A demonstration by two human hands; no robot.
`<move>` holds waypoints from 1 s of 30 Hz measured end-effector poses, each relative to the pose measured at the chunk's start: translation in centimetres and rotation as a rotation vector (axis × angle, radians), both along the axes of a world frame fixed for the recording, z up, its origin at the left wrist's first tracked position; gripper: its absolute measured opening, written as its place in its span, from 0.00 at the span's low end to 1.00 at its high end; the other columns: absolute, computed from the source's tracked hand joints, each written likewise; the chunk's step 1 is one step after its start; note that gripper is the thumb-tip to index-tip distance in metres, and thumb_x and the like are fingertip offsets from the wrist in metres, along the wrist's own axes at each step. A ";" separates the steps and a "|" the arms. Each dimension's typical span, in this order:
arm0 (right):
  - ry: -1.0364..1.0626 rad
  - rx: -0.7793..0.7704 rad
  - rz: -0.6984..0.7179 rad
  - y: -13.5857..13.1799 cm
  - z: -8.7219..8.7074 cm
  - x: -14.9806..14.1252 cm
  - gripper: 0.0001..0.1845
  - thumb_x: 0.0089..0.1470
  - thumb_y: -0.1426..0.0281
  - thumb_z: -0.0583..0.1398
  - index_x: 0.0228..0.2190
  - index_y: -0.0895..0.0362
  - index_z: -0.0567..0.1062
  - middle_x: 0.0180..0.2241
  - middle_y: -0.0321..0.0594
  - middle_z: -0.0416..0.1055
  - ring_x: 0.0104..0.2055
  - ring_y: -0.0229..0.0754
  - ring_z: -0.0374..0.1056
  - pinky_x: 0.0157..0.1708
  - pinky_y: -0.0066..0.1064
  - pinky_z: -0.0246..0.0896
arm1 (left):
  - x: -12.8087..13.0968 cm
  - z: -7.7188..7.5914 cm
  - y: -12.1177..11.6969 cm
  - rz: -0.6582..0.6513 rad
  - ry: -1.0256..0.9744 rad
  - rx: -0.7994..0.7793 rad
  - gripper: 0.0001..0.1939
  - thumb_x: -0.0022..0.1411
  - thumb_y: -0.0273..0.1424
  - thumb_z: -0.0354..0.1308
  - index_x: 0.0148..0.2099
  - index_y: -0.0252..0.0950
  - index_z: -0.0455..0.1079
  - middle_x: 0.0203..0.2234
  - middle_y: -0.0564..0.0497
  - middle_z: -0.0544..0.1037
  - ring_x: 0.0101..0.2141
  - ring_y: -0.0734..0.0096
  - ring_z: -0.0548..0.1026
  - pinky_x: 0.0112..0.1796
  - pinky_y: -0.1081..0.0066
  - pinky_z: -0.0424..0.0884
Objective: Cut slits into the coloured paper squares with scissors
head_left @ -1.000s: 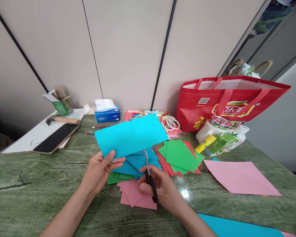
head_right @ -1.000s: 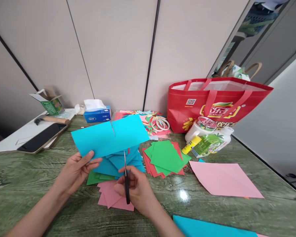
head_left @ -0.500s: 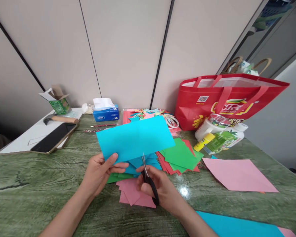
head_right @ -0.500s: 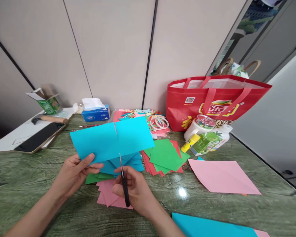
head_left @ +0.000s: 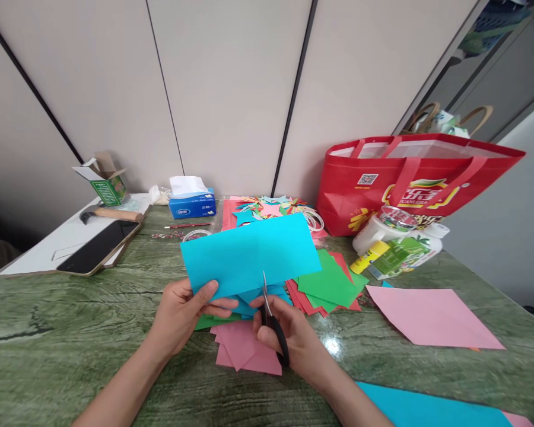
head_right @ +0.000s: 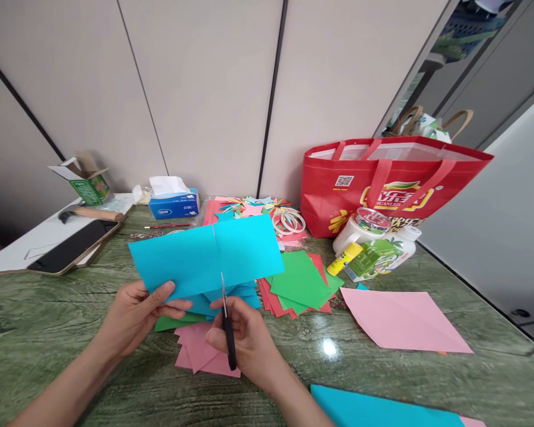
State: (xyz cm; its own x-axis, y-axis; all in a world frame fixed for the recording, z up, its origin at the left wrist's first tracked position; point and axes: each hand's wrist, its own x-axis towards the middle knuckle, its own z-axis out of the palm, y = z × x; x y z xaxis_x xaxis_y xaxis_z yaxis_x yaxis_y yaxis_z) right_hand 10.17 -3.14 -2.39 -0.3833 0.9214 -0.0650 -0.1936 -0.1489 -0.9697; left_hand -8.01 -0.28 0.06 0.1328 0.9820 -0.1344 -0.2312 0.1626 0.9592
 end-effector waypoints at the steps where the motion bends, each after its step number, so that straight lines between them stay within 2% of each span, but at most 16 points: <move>1: -0.007 0.003 0.001 0.0 -0.1 0.0 0.19 0.42 0.60 0.62 0.35 0.56 0.65 0.27 0.34 0.61 0.27 0.35 0.57 0.28 0.28 0.53 | 0.0 0.0 0.0 0.001 0.006 -0.002 0.07 0.49 0.30 0.59 0.31 0.32 0.71 0.22 0.45 0.79 0.22 0.64 0.76 0.25 0.69 0.73; 30: -0.018 0.010 -0.004 0.0 -0.1 0.1 0.21 0.40 0.60 0.63 0.35 0.56 0.65 0.26 0.35 0.61 0.28 0.36 0.58 0.28 0.28 0.54 | -0.1 0.4 -0.2 0.008 0.038 0.001 0.08 0.47 0.33 0.60 0.29 0.32 0.71 0.21 0.44 0.78 0.20 0.62 0.76 0.26 0.67 0.73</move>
